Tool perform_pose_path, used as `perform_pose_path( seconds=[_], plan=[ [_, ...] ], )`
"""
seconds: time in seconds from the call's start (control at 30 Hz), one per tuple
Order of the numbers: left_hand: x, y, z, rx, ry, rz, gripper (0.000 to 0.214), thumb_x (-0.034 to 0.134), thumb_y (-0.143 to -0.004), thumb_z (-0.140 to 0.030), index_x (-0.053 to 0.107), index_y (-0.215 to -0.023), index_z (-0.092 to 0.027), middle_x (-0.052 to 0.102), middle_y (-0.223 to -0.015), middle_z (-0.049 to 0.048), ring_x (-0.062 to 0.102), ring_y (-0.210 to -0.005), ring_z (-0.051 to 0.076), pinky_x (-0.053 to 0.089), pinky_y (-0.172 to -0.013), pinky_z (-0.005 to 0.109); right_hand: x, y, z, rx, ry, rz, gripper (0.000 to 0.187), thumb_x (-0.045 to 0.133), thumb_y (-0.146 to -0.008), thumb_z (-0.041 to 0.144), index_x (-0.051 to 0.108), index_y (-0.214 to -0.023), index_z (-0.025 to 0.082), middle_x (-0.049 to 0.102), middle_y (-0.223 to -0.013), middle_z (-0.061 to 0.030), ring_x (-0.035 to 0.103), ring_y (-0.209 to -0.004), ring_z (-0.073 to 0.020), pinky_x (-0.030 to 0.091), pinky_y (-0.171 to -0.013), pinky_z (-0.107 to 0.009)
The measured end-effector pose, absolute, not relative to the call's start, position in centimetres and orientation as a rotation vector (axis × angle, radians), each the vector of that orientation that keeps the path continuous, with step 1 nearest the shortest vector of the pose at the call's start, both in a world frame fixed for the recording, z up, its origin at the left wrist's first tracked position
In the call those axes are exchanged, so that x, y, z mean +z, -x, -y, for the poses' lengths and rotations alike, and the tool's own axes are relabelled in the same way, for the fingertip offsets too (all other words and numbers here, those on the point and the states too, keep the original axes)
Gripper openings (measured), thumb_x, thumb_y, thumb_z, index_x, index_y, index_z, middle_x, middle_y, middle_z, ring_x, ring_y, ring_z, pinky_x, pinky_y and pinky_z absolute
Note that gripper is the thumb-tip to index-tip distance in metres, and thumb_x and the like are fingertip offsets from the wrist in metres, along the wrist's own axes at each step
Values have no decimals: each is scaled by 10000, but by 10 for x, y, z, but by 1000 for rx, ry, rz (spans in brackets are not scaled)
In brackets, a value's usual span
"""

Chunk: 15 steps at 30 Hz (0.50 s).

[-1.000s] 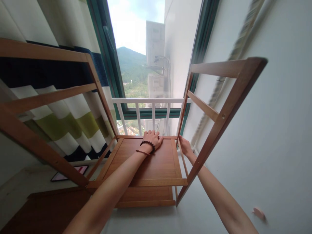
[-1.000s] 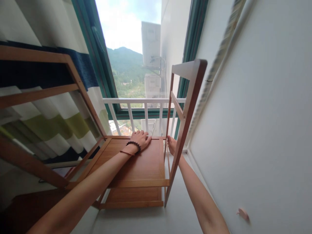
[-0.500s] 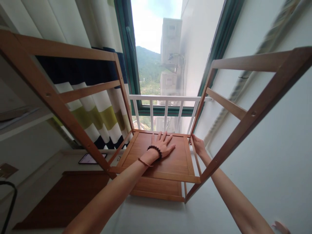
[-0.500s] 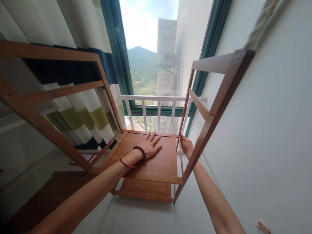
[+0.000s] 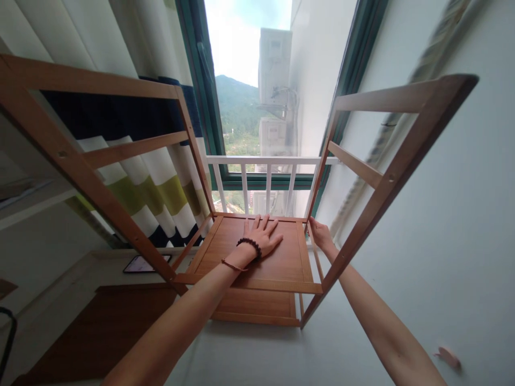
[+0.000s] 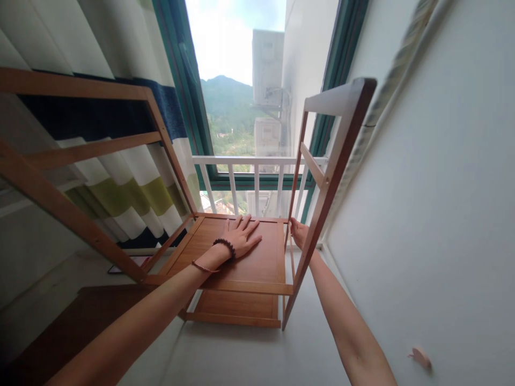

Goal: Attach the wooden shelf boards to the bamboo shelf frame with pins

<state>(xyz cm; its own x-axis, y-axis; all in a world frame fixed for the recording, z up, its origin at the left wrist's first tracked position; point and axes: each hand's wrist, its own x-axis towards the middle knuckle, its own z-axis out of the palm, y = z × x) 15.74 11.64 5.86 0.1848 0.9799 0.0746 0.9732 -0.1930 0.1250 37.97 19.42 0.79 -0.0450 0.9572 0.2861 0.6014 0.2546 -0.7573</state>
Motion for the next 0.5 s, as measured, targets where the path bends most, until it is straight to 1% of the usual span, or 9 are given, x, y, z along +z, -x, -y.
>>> perform_pose_path(
  seconds=[0.07, 0.13, 0.27, 0.37, 0.43, 0.5],
  plan=[
    [59, -157, -117, 211, -2383, -1964, 674, 119, -783, -662, 235, -1362, -337, 160, -1475, 18, 92, -1341, 303, 10, -1025, 582, 11, -378, -192, 591, 1438, 1735, 684, 149, -775, 693, 542, -553, 180, 561, -523, -59, 578, -571, -190, 414, -585, -285],
    [60, -158, -117, 203, -2379, -1967, 679, 121, -780, -665, 231, -1364, -337, 158, -1476, 18, 93, -1341, 301, 6, -1029, 574, 12, -377, -189, 608, 1427, 1733, 679, 139, -782, 682, 539, -575, 174, 571, -554, -65, 575, -567, -181, 420, -562, -278],
    [62, -158, -116, 195, -2371, -1959, 673, 126, -780, -664, 230, -1363, -343, 154, -1477, 14, 92, -1342, 301, 14, -1029, 572, 16, -381, -187, 620, 1342, 1767, 626, 189, -786, 659, 568, -720, 164, 612, -733, -85, 577, -648, -177, 430, -507, -257],
    [63, -158, -115, 187, -2374, -1959, 667, 134, -783, -661, 228, -1362, -345, 150, -1478, 14, 92, -1340, 305, 18, -1024, 578, 22, -391, -189, 621, 1288, 1812, 474, 346, -781, 586, 590, -804, 180, 624, -819, -72, 576, -702, -177, 448, -532, -258],
    [64, -159, -115, 171, -2373, -1973, 661, 149, -787, -655, 234, -1362, -340, 153, -1477, 16, 93, -1340, 303, 15, -1027, 570, 27, -398, -193, 619, 1278, 1835, 329, 466, -760, 494, 610, -785, 199, 637, -796, -53, 583, -720, -181, 456, -582, -268],
    [65, -159, -115, 159, -2372, -1984, 660, 156, -788, -651, 242, -1360, -333, 160, -1475, 19, 97, -1340, 299, 14, -1031, 560, 31, -403, -197, 613, 1294, 1836, 214, 535, -738, 408, 621, -727, 212, 646, -735, -39, 594, -715, -189, 455, -617, -279]
  ],
)
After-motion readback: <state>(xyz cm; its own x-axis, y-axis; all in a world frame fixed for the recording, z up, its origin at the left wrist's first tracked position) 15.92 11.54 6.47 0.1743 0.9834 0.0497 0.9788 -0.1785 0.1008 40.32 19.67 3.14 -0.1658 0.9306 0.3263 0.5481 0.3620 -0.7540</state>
